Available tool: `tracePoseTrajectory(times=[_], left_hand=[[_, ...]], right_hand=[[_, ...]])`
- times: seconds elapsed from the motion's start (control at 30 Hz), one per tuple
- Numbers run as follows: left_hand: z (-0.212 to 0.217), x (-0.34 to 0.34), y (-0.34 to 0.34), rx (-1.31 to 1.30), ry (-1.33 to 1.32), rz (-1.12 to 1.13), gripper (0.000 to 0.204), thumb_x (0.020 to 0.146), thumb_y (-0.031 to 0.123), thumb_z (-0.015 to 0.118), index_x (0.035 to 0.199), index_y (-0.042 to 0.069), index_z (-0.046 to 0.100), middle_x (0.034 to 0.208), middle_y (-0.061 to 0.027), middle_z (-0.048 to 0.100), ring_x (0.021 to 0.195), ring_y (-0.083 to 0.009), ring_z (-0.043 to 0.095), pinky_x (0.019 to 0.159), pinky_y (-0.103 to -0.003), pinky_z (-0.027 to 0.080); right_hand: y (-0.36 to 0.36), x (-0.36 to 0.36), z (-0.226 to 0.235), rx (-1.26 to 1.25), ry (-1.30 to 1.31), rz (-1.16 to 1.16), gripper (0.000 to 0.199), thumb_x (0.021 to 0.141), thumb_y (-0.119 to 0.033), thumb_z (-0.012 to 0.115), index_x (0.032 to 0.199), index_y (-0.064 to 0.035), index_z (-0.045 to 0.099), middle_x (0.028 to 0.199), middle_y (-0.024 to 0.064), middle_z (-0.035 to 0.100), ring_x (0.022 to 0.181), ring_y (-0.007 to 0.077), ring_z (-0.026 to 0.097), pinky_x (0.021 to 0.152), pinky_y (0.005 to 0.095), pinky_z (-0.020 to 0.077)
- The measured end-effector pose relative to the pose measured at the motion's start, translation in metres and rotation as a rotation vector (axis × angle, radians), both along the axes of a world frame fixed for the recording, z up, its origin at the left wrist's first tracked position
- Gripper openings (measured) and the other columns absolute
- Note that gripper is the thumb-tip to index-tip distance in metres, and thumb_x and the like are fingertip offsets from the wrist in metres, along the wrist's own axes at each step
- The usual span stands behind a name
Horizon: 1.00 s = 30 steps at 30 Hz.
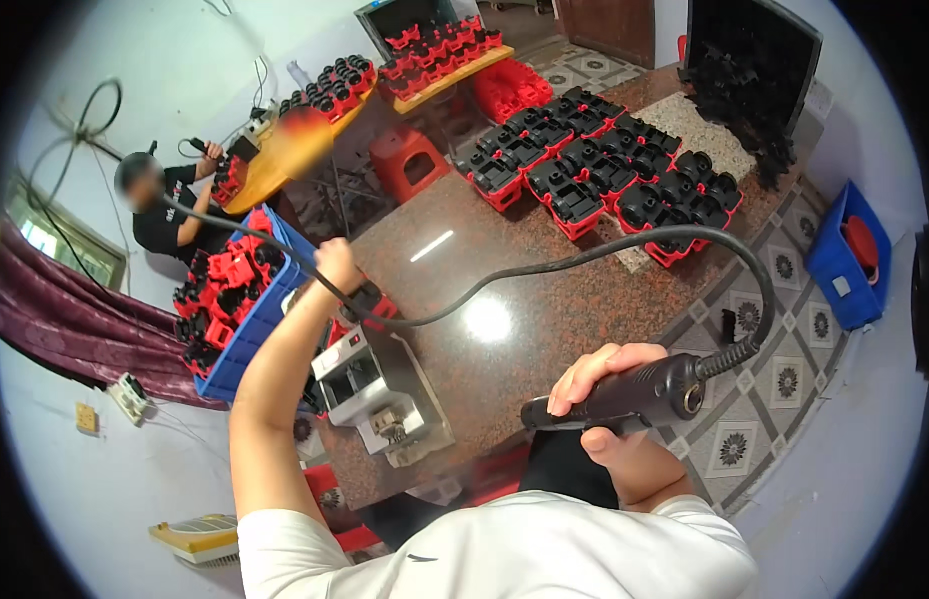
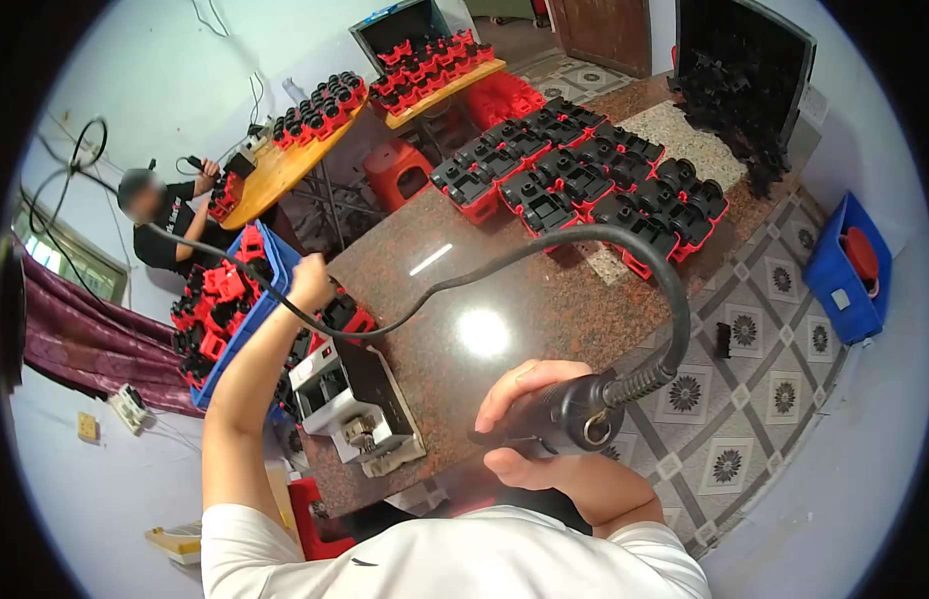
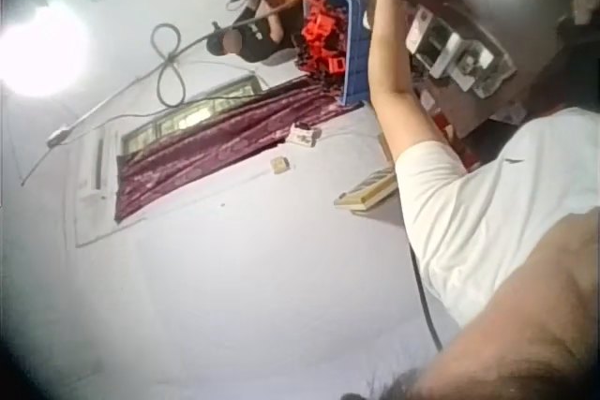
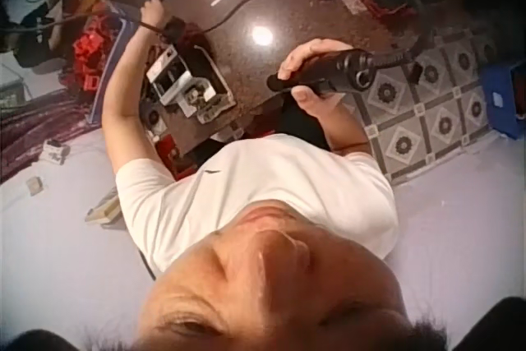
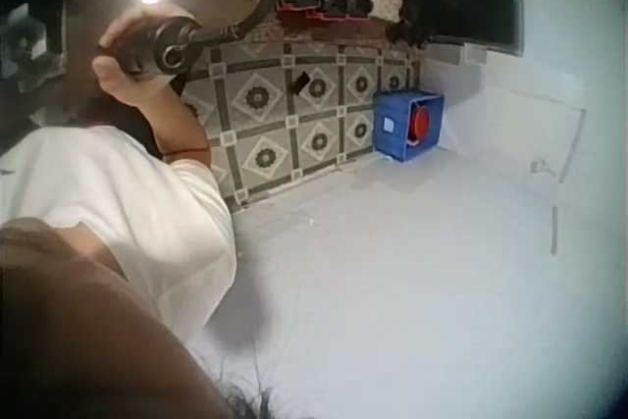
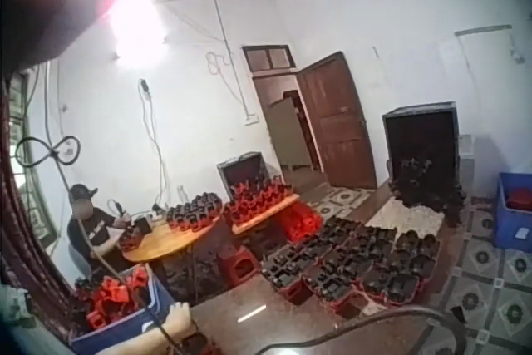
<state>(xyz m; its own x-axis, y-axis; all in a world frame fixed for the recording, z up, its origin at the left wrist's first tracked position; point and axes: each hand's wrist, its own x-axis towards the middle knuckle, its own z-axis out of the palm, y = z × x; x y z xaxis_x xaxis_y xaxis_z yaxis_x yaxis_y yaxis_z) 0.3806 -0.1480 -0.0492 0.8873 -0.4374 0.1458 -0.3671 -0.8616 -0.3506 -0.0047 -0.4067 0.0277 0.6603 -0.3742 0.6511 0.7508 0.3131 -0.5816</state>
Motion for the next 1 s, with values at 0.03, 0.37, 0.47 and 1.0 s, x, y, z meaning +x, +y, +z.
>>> tracePoseTrajectory(times=[0.03, 0.37, 0.47, 1.0], left_hand=[[0.007, -0.003, 0.001, 0.05, 0.159, -0.183, 0.037, 0.066, 0.013, 0.067, 0.097, -0.003, 0.057, 0.1, -0.0192, 0.061, 0.095, -0.0309, 0.061, 0.08, -0.041, 0.05], [-0.029, -0.017, -0.24, -0.376, -0.039, -0.305, 0.076, 0.068, 0.027, 0.075, 0.13, 0.002, 0.039, 0.145, -0.0183, 0.027, 0.136, -0.0406, 0.019, 0.106, -0.056, 0.025], [-0.037, -0.002, -0.261, -0.189, -0.026, -0.093, 0.065, 0.069, 0.034, 0.073, 0.121, 0.003, 0.049, 0.145, -0.0176, 0.028, 0.138, -0.0382, 0.018, 0.106, -0.056, 0.022], [-0.018, -0.285, -0.124, -0.158, 0.203, -0.273, 0.042, 0.074, 0.023, 0.07, 0.099, -0.003, 0.049, 0.138, -0.0287, 0.031, 0.135, -0.0451, 0.018, 0.107, -0.054, 0.023]], right_hand=[[0.0, 0.001, 0.004, -0.01, 0.0, 0.067, 0.059, 0.074, -0.019, 0.078, 0.113, -0.0069, 0.036, 0.085, 0.0112, 0.057, 0.072, 0.0192, 0.06, 0.062, 0.0305, 0.0502], [-0.061, -0.035, -0.013, -0.071, 0.087, 0.138, 0.066, 0.07, -0.003, 0.078, 0.118, -0.0084, 0.033, 0.09, 0.0156, 0.057, 0.077, 0.0212, 0.061, 0.06, 0.027, 0.0502], [-0.069, -0.049, -0.022, -0.036, 0.111, 0.096, 0.066, 0.07, -0.002, 0.078, 0.118, -0.0076, 0.034, 0.091, 0.0157, 0.056, 0.08, 0.0212, 0.061, 0.06, 0.0276, 0.0505], [-0.075, -0.01, -0.026, 0.241, 0.073, 0.163, 0.067, 0.068, -0.012, 0.082, 0.117, -0.0091, 0.037, 0.087, 0.013, 0.058, 0.078, 0.0249, 0.06, 0.07, 0.0365, 0.0513]])
